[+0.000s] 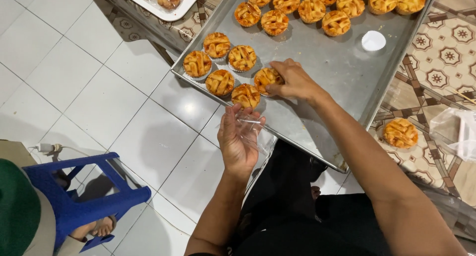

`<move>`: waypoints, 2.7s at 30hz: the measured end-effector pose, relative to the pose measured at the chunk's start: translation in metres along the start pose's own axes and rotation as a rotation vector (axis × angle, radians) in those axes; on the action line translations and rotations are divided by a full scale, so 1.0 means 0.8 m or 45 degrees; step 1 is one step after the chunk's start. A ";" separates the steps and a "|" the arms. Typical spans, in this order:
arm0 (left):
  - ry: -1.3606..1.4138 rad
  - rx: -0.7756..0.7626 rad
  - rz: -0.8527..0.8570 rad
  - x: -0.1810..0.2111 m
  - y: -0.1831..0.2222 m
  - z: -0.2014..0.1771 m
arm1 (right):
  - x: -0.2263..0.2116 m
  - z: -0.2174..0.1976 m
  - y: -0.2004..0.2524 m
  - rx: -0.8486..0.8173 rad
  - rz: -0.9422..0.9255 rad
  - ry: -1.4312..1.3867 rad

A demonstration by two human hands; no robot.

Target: The person places small pastries into individual clear plastic bags and seals them by hand.

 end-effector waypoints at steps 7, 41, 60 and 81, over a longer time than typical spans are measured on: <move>-0.012 0.013 -0.023 0.007 0.003 0.001 | 0.003 -0.004 0.005 0.063 0.068 -0.083; -0.381 -0.389 -0.430 -0.157 0.103 0.078 | -0.090 -0.088 0.308 0.634 0.138 -0.964; -0.346 -0.610 -0.680 -0.174 0.158 0.161 | -0.083 -0.136 0.435 0.982 -0.153 -1.427; -0.076 -0.817 -0.536 -0.167 0.218 0.241 | -0.216 -0.131 0.536 0.613 -0.782 0.846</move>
Point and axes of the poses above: each hand's wrist, its own y-axis away from the middle knuckle, its own z-axis out of the palm, x = y × z, the point moved 4 cm from there along -y, towards the middle knuckle, and after that the axes turned 7 degrees about -z, right-handed, at the moved point
